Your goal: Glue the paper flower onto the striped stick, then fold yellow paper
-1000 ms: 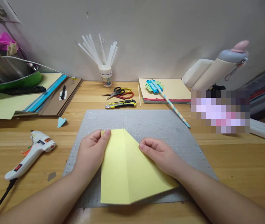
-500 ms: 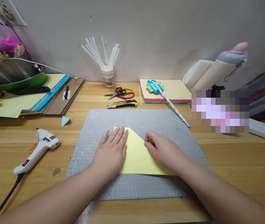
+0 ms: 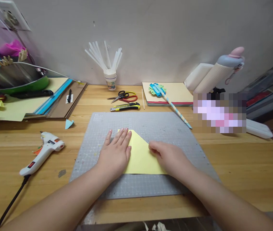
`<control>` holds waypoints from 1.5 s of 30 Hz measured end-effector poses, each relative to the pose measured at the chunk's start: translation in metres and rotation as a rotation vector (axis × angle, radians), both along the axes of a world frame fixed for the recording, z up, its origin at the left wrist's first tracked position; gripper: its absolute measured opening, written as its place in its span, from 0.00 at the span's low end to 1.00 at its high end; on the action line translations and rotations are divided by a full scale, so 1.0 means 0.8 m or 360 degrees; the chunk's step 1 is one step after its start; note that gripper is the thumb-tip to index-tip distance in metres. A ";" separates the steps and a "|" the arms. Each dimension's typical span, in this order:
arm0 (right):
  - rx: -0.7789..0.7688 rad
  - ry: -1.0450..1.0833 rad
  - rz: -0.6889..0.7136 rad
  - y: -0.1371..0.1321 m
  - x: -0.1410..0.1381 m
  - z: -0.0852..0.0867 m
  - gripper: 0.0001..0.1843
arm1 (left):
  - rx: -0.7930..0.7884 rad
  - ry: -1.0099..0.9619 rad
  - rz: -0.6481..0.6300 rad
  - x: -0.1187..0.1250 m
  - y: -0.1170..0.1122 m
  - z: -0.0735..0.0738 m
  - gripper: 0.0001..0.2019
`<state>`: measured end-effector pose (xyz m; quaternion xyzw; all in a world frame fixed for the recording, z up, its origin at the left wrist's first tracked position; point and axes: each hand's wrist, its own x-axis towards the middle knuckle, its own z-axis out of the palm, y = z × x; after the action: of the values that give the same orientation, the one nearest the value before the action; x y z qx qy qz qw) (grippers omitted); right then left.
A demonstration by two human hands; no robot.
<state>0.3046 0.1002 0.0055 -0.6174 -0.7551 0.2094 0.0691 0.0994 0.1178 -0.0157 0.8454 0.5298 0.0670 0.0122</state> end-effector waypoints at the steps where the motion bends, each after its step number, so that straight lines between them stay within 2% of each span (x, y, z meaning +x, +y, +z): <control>1: -0.0018 0.0018 -0.0004 0.000 0.000 0.001 0.08 | 0.0001 -0.0001 -0.0003 0.000 0.000 0.000 0.24; 9: -0.0192 0.0281 -0.0094 0.019 0.005 0.006 0.05 | 0.0016 -0.0018 -0.0024 -0.003 -0.001 -0.004 0.24; 17: -0.0367 0.0642 0.0027 0.058 -0.004 -0.003 0.03 | 0.0036 -0.0031 -0.0026 -0.002 0.000 -0.005 0.24; 28: -0.0529 0.0842 -0.0155 0.054 -0.007 -0.012 0.05 | 0.0025 -0.0020 -0.0025 -0.001 -0.001 -0.001 0.24; 37: -0.0649 0.0908 -0.0201 0.058 -0.005 -0.002 0.03 | 0.0003 -0.0020 -0.0021 -0.002 -0.001 -0.002 0.24; 45: -0.0682 0.0958 -0.0234 0.049 -0.003 -0.005 0.01 | -0.0021 -0.0026 -0.0012 0.000 0.000 0.001 0.24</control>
<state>0.3020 0.1396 0.0015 -0.5813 -0.5938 0.5290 0.1720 0.0995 0.1178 -0.0153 0.8466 0.5270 0.0703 0.0224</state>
